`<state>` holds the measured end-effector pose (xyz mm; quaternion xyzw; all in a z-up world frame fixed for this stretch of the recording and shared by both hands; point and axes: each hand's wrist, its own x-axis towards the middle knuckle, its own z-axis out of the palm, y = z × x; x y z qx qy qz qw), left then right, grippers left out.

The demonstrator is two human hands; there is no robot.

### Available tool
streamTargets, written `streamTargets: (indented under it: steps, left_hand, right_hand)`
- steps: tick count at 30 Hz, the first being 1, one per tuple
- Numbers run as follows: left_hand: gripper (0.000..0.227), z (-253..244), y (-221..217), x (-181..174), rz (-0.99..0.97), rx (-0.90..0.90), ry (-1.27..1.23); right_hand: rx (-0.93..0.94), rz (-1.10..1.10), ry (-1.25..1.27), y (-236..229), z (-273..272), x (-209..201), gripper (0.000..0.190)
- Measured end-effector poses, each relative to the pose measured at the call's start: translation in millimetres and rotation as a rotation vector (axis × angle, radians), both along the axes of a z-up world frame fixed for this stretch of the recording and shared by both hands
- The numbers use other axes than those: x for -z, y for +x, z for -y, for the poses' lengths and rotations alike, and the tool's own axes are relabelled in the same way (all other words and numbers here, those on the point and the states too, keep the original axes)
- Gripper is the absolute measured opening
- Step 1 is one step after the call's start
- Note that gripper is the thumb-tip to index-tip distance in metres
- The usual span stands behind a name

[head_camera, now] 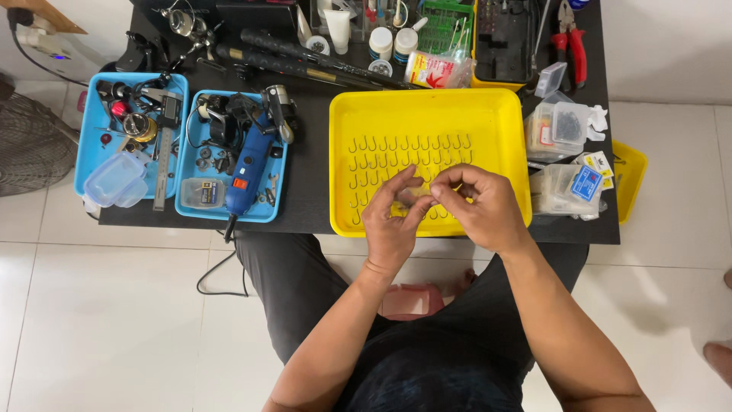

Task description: The person assembles fishing rigs by attaching small metal weights to fishing hooks arranged in a yellow tray. They repeatedly pick up hooks, slide weights onto the shank, and place the completed hooks back into the tray.

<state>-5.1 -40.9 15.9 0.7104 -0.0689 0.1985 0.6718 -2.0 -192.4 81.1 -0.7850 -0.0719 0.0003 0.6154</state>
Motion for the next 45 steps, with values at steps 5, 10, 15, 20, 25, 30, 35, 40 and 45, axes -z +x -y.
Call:
streamTargets:
  steps: [5,10,15,20,25,30,35,40,45]
  left_hand:
    - [0.052,-1.1,7.4,-3.3,0.011,0.007,-0.001]
    - [0.047,-2.8,13.1,-7.4,0.034,0.07,0.026]
    - [0.062,-8.1,8.0,-18.8,0.003,0.179,-0.016]
    - [0.056,-12.0,5.1,-20.6,-0.008,0.32,-0.118]
    - [0.042,-14.5,8.8,-8.5,-0.047,0.379,-0.246]
    - [0.024,-14.5,12.8,-35.0,-0.122,0.277,-0.245]
    - [0.016,-12.8,17.3,-50.0,-0.21,0.223,-0.38]
    - [0.016,-4.1,14.3,-54.0,-0.242,0.241,-0.458]
    - [0.015,-0.6,11.6,-55.6,-0.247,0.251,-0.472]
  right_hand:
    - [-0.005,0.028,0.005,3.7,-6.0,-17.4,0.012]
    - [-0.005,0.007,-0.076,2.6,-5.0,-13.4,0.01]
    - [-0.018,0.157,-0.16,-0.4,0.7,-28.6,0.007]
    - [-0.031,0.22,-0.256,1.2,0.4,-49.4,0.011]
    - [0.0,0.193,-0.294,2.0,3.7,-52.1,0.009]
    - [0.0,0.166,-0.197,7.1,8.4,-41.7,0.01]
    - [0.01,0.079,0.106,11.3,11.0,-26.4,0.024]
    - [0.057,0.093,0.103,7.7,9.8,-21.0,0.013]
    - [0.056,0.112,0.097,11.1,14.6,-14.2,0.009]
